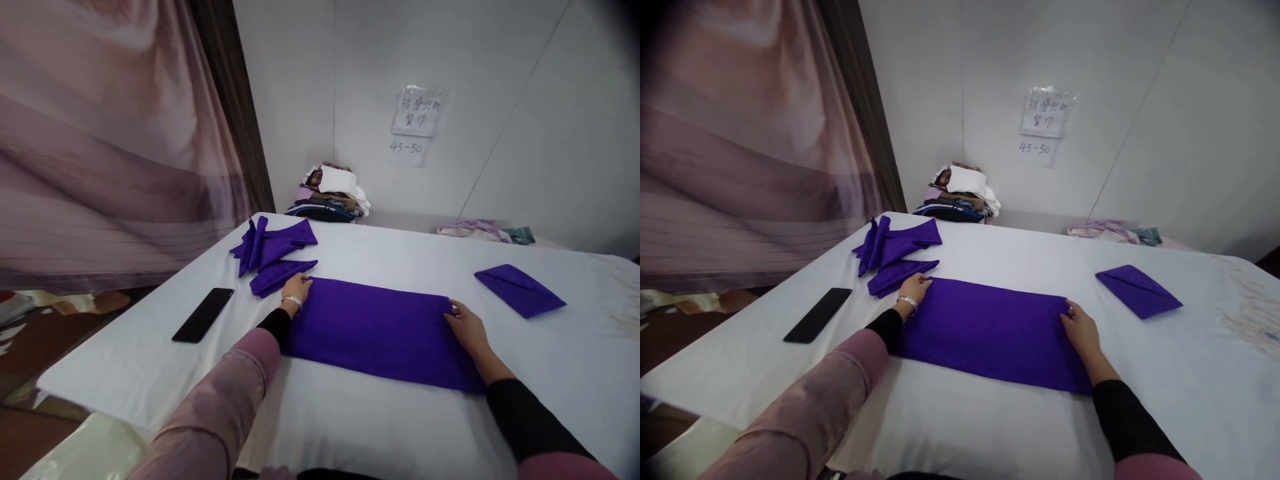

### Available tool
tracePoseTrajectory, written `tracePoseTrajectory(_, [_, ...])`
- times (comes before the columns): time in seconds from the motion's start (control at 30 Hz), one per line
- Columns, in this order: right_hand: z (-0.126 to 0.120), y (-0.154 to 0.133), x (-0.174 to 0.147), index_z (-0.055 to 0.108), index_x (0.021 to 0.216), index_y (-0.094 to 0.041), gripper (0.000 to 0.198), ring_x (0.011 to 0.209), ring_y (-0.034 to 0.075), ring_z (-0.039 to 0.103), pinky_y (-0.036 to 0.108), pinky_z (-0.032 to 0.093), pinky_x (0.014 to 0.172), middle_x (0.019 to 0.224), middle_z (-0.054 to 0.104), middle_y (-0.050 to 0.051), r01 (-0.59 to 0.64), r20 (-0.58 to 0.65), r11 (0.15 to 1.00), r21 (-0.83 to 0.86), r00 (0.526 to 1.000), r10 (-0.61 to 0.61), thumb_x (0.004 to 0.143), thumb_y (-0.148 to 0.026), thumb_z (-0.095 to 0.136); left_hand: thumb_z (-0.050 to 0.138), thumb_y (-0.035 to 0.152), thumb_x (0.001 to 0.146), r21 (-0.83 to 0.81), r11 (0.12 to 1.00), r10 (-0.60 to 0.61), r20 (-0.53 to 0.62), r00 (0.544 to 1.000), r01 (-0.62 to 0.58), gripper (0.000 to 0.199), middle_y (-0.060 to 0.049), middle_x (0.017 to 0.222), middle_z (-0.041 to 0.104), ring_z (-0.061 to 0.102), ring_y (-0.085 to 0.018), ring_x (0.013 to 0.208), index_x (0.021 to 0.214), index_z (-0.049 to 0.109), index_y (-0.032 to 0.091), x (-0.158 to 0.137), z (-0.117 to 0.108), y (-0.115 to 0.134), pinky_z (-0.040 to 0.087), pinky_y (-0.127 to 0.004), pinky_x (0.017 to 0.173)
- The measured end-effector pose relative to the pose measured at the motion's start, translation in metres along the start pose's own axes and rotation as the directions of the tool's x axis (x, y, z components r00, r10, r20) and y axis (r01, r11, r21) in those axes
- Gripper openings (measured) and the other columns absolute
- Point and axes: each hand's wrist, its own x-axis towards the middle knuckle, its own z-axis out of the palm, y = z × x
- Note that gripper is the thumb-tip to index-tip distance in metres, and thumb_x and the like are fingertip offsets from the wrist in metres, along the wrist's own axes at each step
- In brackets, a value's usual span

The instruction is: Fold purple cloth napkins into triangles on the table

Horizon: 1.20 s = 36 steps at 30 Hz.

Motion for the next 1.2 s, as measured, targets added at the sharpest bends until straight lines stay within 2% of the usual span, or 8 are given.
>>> tracePoseTrajectory(0.3, [0.002,0.004,0.006,0.054,0.118,-0.017,0.047,0.074,0.019,0.06,0.028,0.044,0.066,0.084,0.065,0.005,0.012,0.026,1.0,0.011,1.0,-0.012,0.075,-0.034,0.049,0.058,0.024,0.078,0.01,0.999,-0.034,0.009,0.999,0.034,0.018,-0.008,0.091,0.068,0.061,-0.02,0.085,0.092,0.063,0.015,0.002,-0.001,-0.002,0.043,-0.027,0.073])
tracePoseTrajectory(0.5, [-0.006,-0.01,0.003,0.056,0.116,-0.015,0.045,0.073,0.018,0.059,0.028,0.043,0.068,0.084,0.064,0.005,-0.037,0.034,0.995,0.096,0.999,0.033,0.073,-0.031,0.052,0.056,0.031,0.079,0.127,0.992,0.004,0.015,1.0,-0.006,0.026,-0.009,0.097,0.067,0.061,-0.021,0.09,0.097,0.062,0.014,0.001,-0.006,0.002,0.044,-0.027,0.077])
tracePoseTrajectory(0.67, [-0.012,-0.02,0.006,0.058,0.113,-0.014,0.044,0.067,0.014,0.057,0.025,0.043,0.065,0.074,0.062,0.001,-0.084,0.058,0.979,0.188,0.996,0.074,0.071,-0.026,0.054,0.055,0.032,0.078,0.162,0.987,0.014,0.058,0.998,-0.024,0.028,-0.012,0.096,0.067,0.061,-0.024,0.092,0.096,0.062,0.011,0.004,-0.011,0.007,0.044,-0.03,0.078])
tracePoseTrajectory(0.8, [-0.013,-0.017,0.011,0.058,0.113,-0.013,0.043,0.062,0.012,0.056,0.022,0.043,0.061,0.068,0.06,-0.002,-0.096,0.074,0.975,0.201,0.994,0.082,0.07,-0.023,0.055,0.057,0.034,0.078,0.184,0.983,-0.001,0.069,0.998,-0.012,0.026,-0.009,0.097,0.068,0.062,-0.023,0.093,0.094,0.062,0.014,0.008,-0.011,0.008,0.045,-0.027,0.078])
tracePoseTrajectory(1.07, [-0.016,-0.013,0.011,0.055,0.116,-0.012,0.045,0.065,0.012,0.056,0.023,0.042,0.062,0.071,0.061,-0.001,-0.122,0.071,0.981,0.152,0.991,0.112,0.072,-0.02,0.054,0.057,0.034,0.077,0.211,0.977,-0.014,0.088,0.996,-0.005,0.025,-0.008,0.097,0.068,0.062,-0.023,0.092,0.093,0.062,0.015,0.007,-0.012,0.01,0.046,-0.028,0.076])
tracePoseTrajectory(1.2, [-0.02,-0.015,0.009,0.054,0.118,-0.014,0.045,0.069,0.014,0.058,0.025,0.044,0.067,0.077,0.063,0.001,-0.097,0.08,0.989,0.111,0.993,0.089,0.073,-0.021,0.055,0.055,0.034,0.077,0.227,0.974,-0.003,0.083,0.997,-0.016,0.026,-0.01,0.098,0.068,0.062,-0.025,0.094,0.093,0.062,0.015,0.009,-0.012,0.011,0.046,-0.029,0.077])
